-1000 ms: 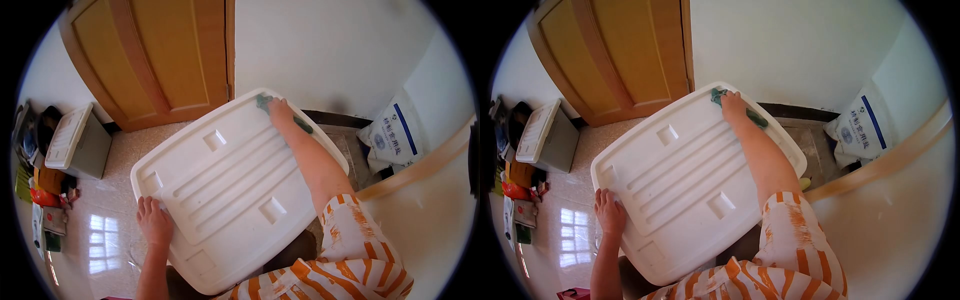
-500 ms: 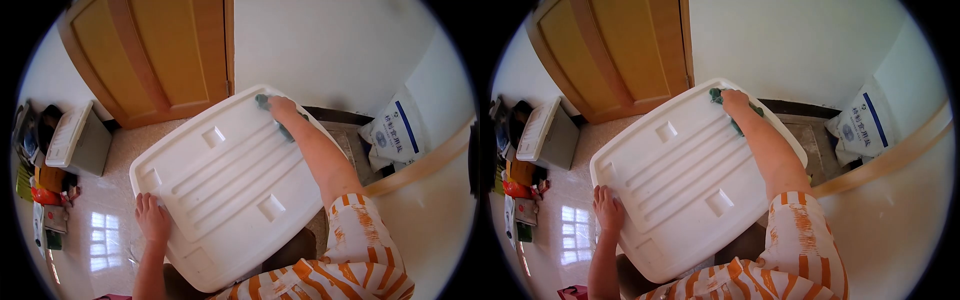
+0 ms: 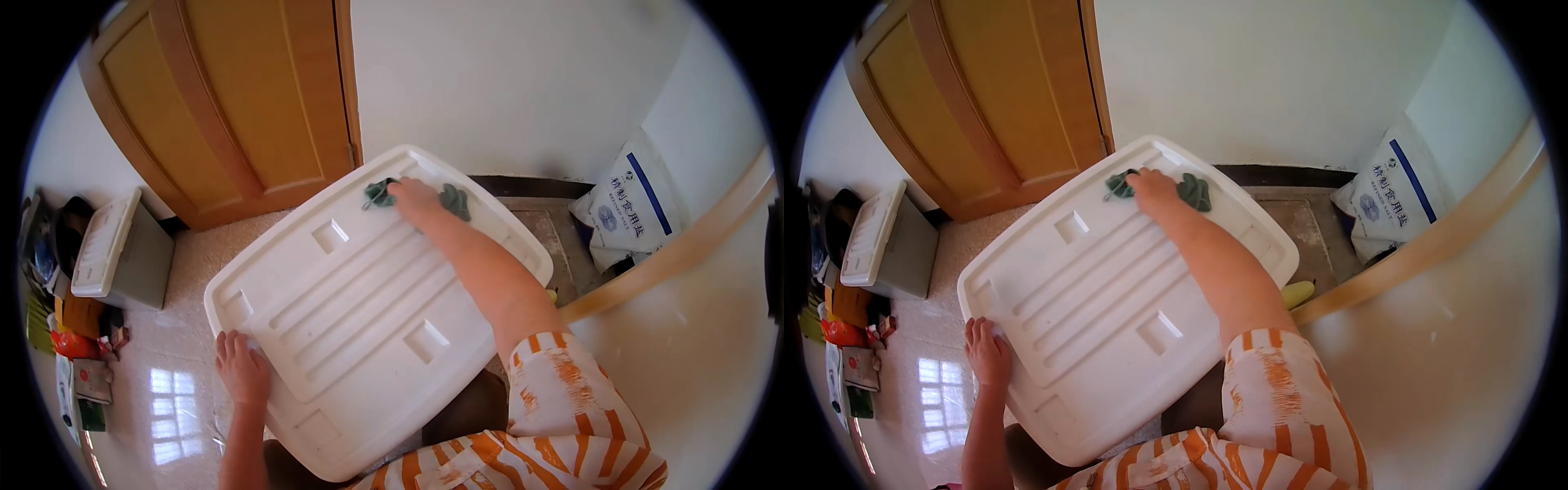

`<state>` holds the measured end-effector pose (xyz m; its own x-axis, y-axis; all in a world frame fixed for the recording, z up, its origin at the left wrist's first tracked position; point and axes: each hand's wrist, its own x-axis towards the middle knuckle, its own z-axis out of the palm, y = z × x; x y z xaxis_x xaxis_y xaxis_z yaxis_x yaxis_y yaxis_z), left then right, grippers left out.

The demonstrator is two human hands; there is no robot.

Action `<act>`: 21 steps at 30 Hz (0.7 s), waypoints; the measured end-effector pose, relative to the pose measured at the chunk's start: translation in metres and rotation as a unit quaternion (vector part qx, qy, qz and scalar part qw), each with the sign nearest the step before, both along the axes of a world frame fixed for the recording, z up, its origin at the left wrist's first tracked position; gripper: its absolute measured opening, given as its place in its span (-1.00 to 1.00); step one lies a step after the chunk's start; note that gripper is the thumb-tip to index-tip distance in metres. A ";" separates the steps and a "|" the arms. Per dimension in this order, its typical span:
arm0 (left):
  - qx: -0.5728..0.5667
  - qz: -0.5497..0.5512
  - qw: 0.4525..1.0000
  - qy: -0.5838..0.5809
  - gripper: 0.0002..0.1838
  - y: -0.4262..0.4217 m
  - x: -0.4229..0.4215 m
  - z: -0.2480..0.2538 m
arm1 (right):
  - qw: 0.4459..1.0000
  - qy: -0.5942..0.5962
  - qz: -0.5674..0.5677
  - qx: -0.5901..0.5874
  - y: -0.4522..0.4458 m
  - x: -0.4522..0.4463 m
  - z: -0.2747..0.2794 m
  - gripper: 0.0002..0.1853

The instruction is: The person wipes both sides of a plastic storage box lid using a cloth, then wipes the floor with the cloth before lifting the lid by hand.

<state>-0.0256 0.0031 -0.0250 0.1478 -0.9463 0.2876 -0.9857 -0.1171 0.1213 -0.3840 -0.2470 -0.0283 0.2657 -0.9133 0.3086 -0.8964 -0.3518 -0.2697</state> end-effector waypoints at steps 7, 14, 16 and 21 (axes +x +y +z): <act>0.004 0.001 1.000 0.018 -0.69 0.002 -0.004 0.002 | 0.981 0.169 -0.098 -0.019 -0.023 -0.072 0.026 -0.74; 0.016 0.007 1.000 0.018 -0.72 0.000 -0.007 0.004 | 0.998 0.049 0.003 -0.046 -0.042 -0.068 -0.013 -0.62; 0.012 0.008 1.000 0.013 -0.71 0.000 -0.006 0.005 | 0.998 0.061 -0.015 -0.001 -0.037 -0.066 -0.008 -0.59; 0.016 0.012 1.000 0.015 -0.70 -0.001 -0.002 0.004 | 0.999 0.024 -0.018 0.015 -0.009 -0.078 0.004 -0.61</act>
